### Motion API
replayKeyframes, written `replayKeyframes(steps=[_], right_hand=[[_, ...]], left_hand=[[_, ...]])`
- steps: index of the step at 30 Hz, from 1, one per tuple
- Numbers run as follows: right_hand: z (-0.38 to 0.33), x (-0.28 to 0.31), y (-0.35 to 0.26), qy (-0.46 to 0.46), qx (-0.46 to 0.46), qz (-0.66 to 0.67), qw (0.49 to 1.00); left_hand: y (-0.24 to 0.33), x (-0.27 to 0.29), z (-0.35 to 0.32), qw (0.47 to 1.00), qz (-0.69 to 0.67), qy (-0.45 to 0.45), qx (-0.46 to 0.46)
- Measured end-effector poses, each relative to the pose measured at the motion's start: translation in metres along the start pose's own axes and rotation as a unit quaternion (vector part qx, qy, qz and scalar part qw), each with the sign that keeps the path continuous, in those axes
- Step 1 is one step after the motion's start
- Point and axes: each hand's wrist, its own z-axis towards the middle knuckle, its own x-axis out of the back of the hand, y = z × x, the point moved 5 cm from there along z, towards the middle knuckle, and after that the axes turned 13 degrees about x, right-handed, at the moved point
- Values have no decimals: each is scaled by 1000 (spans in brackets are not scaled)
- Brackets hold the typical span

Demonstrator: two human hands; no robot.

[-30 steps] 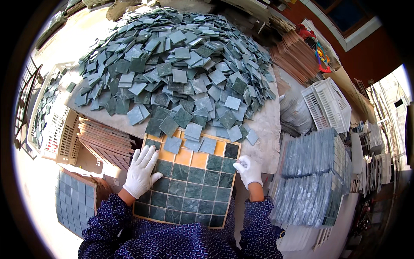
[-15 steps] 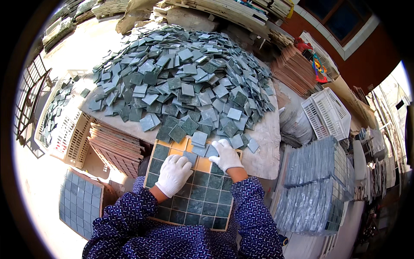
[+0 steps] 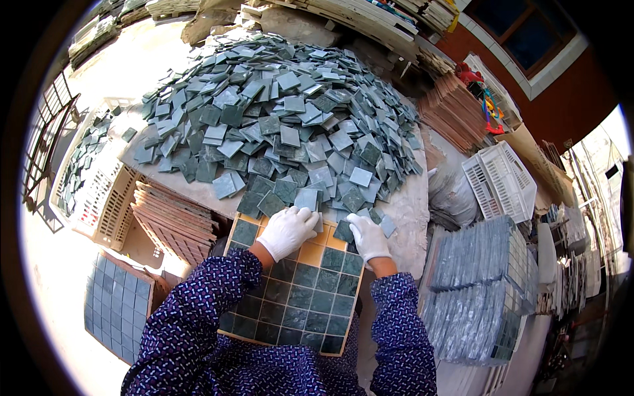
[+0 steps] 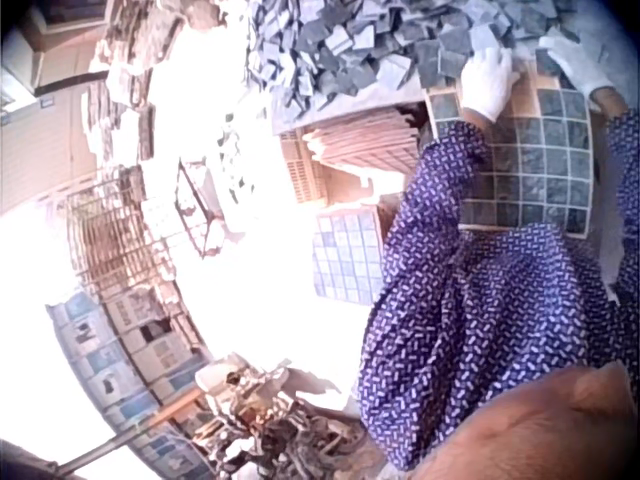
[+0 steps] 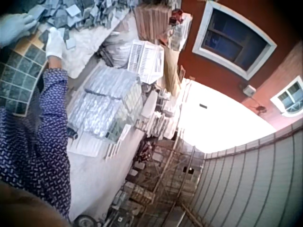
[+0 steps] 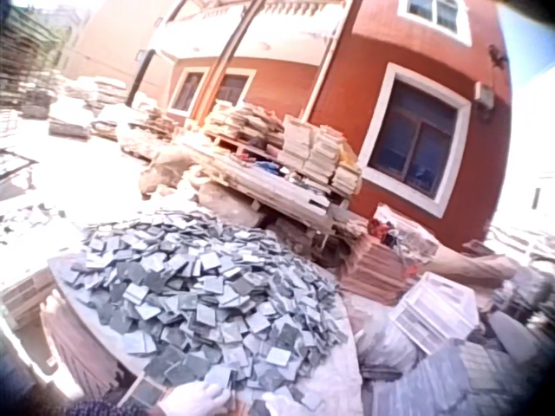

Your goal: The person places small square tiles into a grid frame, filling empty slots one by one. The person then flips the completed frame and sets it aside before repeating the process with a new frame.

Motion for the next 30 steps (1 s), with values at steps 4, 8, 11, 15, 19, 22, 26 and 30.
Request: replayKeyframes(steps=[4,8,11,15,19,22,26,30], right_hand=[[-10,-19,-4,-5,5,-16,1000],[-15,-23,-32,-84,-34,-68,994],[-9,-14,-47,-135,-52,-76,987],[10,-24,-61,-49,54,-48,996],[26,-36,-64,-69,91,-26,993],[28,-31,-69,-34,177,-66,981],[33,-32,-62,16,280,-118,952],[53,-33,-45,22,181,-85,980]], left_hand=[[0,1,-3,999,-31,0,-21],[-16,2,-19,995,-89,31,12],[-19,14,-26,989,-124,57,58],[-14,28,-36,988,-104,-25,110],[-17,25,-55,996,-75,-45,34],[-26,18,-49,993,-74,-92,0],[-23,16,-43,992,-67,-106,7],[-13,33,-47,994,-100,-43,10]])
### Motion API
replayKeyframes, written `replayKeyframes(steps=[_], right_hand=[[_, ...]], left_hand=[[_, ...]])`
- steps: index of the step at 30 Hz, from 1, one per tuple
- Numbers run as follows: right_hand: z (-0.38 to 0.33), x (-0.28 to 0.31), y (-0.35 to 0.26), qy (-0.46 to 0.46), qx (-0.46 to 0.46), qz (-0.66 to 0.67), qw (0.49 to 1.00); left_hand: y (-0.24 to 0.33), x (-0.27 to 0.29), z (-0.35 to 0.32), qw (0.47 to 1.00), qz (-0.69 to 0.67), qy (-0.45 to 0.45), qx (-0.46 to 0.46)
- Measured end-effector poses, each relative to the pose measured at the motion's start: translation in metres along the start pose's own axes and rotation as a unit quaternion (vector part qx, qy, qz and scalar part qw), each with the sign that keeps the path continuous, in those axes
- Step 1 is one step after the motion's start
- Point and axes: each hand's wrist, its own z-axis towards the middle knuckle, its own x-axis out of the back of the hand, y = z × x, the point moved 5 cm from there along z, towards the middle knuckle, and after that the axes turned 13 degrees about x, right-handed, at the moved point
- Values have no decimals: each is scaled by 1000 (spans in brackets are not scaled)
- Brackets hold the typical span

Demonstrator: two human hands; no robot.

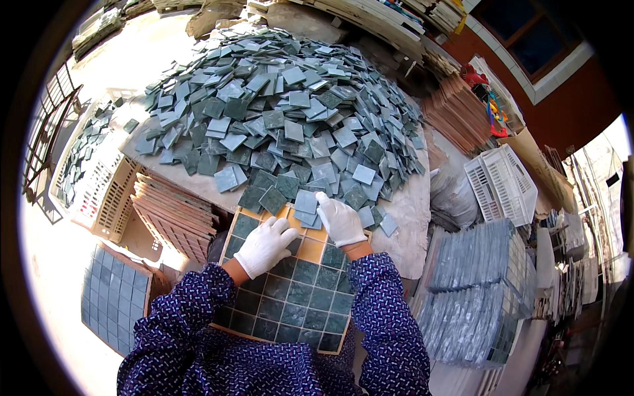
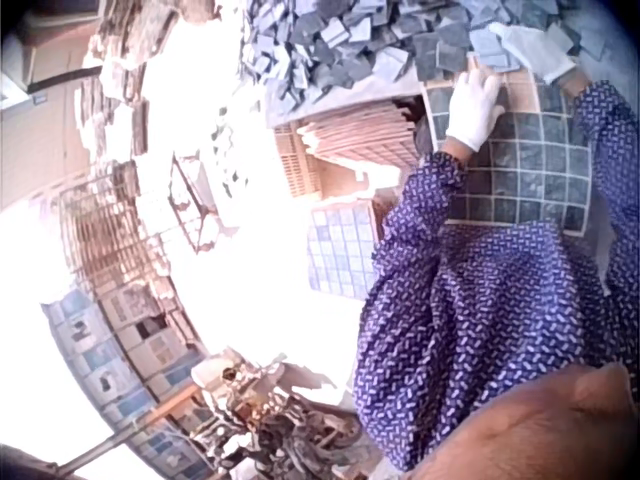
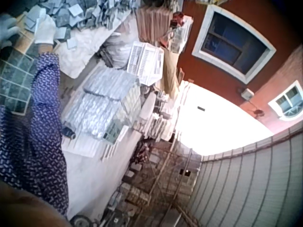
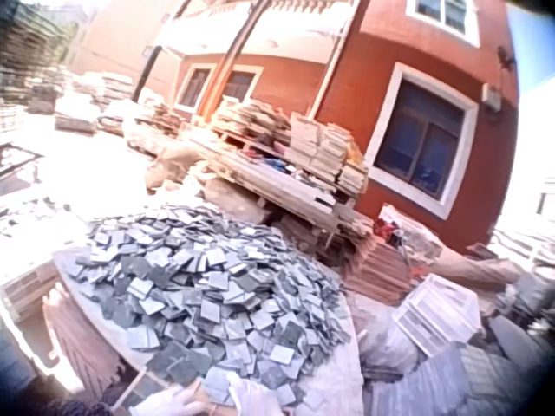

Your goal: The person places small square tiles into a grid frame, filling empty slots one by one. The person then flips the completed frame and sets it aside before repeating the process with a new frame.

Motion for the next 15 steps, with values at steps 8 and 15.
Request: replayKeyframes(steps=[8,15], right_hand=[[-13,8,-16,-57,-44,70,995],[-1,-4,-14,-9,70,-4,997]], left_hand=[[2,-11,-49,994,-39,-41,-90],[-13,-21,-31,998,-39,-33,36]])
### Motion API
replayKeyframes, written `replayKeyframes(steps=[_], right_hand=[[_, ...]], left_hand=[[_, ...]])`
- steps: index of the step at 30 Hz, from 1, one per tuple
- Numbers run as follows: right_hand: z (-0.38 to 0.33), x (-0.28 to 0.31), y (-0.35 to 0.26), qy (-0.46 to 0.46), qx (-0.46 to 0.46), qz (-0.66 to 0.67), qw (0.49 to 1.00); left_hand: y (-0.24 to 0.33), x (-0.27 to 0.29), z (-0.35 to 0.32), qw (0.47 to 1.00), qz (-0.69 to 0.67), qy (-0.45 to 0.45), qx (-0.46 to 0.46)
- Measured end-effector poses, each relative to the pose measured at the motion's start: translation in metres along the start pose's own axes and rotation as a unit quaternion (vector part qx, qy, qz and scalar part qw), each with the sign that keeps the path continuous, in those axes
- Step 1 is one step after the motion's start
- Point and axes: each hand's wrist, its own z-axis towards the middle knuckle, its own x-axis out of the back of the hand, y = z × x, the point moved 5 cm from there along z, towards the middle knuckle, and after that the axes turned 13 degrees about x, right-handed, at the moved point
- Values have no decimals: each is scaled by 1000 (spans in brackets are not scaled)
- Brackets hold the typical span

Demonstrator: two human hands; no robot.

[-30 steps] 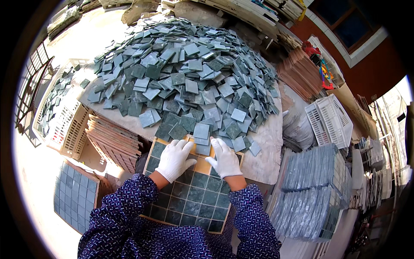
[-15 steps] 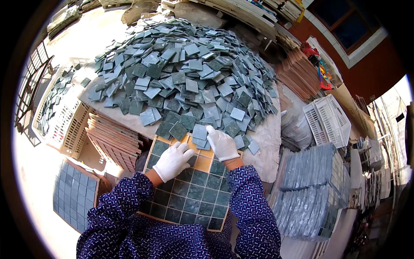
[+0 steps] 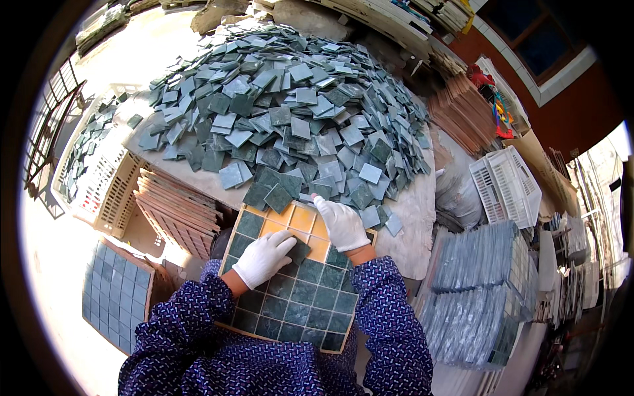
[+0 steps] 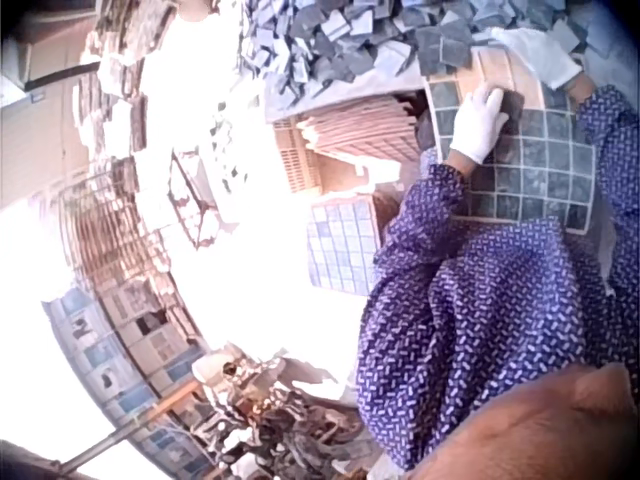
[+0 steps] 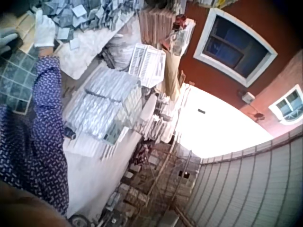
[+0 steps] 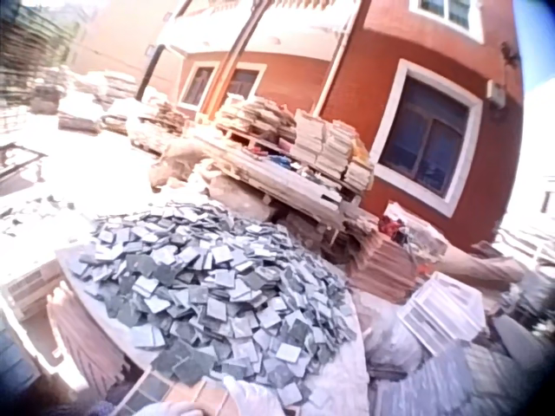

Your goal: The person places small square tiles into a grid frame, filling empty slots one by one. The person then flips the completed frame and sets it aside before repeating the process with a new frame.

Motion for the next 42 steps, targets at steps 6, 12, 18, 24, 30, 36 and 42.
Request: replayKeyframes(steps=[6,12,18,24,30,36,42], right_hand=[[-2,23,9,33,-209,170,962],[-49,11,-11,-36,-230,231,945],[-40,10,-42,-46,-217,178,959],[-41,16,-40,-128,-76,149,977],[-13,20,-25,-63,-150,100,982],[27,2,3,-17,-189,11,982],[16,-4,4,37,-248,44,967]], left_hand=[[10,15,16,999,30,-14,-17],[9,3,29,995,23,-92,19],[4,9,16,997,-4,-49,54],[1,0,20,996,35,-65,39],[38,7,22,991,136,12,-13],[42,-24,-1,990,136,-8,-29],[38,-27,-18,994,105,3,5]])
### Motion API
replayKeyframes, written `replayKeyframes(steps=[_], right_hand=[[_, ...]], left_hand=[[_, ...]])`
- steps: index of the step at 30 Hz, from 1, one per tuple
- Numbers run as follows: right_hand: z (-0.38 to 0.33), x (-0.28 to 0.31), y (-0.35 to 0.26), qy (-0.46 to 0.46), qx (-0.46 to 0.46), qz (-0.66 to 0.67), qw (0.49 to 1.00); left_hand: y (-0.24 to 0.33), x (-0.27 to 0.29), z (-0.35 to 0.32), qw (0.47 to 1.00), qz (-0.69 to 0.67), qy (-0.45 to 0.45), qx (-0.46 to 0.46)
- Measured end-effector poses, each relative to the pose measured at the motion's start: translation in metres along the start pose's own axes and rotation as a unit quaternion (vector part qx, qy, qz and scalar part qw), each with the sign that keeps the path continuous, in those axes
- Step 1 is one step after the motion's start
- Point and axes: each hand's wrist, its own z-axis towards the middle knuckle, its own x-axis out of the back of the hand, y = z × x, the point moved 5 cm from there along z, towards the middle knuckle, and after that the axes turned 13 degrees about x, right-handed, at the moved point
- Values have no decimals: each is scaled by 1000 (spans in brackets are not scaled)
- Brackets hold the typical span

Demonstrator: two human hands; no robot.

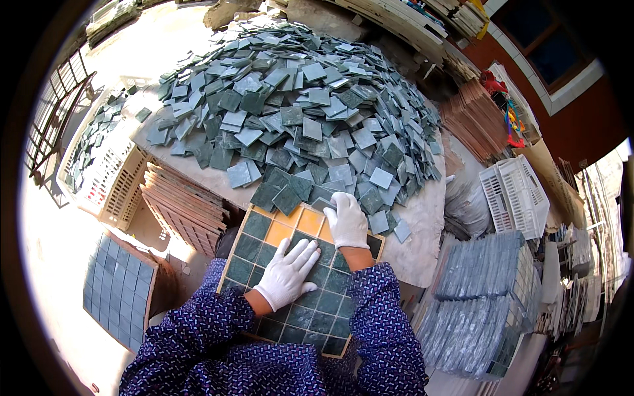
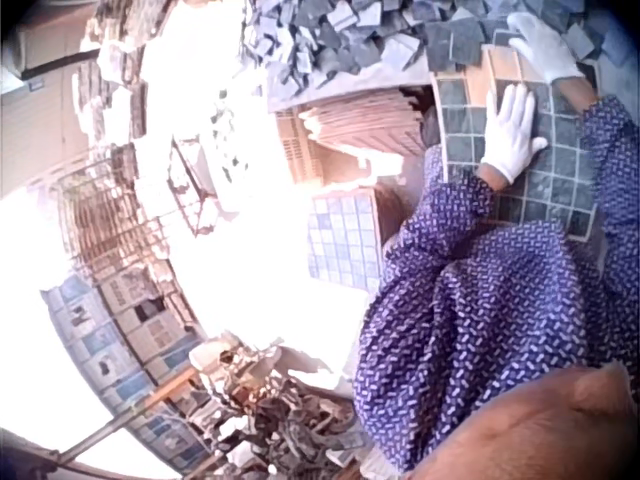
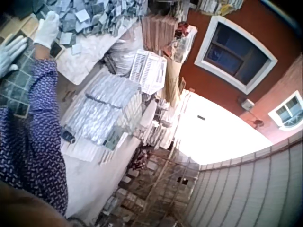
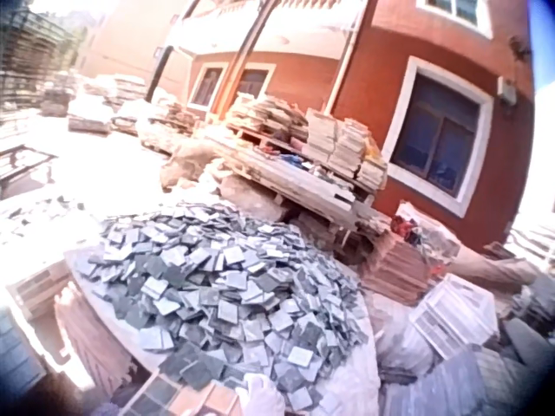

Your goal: The person places small square tiles into a grid frame, filling empty slots one by one. The person then flips the completed frame and sets it aside before repeating the process with a new frame.

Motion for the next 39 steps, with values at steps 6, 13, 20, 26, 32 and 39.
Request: replayKeyframes(steps=[6,13,20,26,32,39], right_hand=[[-3,24,35,-29,-125,223,966],[-39,13,37,-57,-48,88,993],[-53,10,2,-107,29,44,993],[-54,15,0,-172,148,-10,974],[-6,20,-4,-46,55,-23,997],[19,-23,-16,9,33,-96,995]], left_hand=[[10,-7,14,1000,1,-8,-14],[8,-4,5,1000,-9,1,-5],[-3,1,14,1000,6,26,-8],[-6,1,6,999,39,9,0],[-31,44,26,984,30,161,75],[-69,41,72,970,91,174,146]])
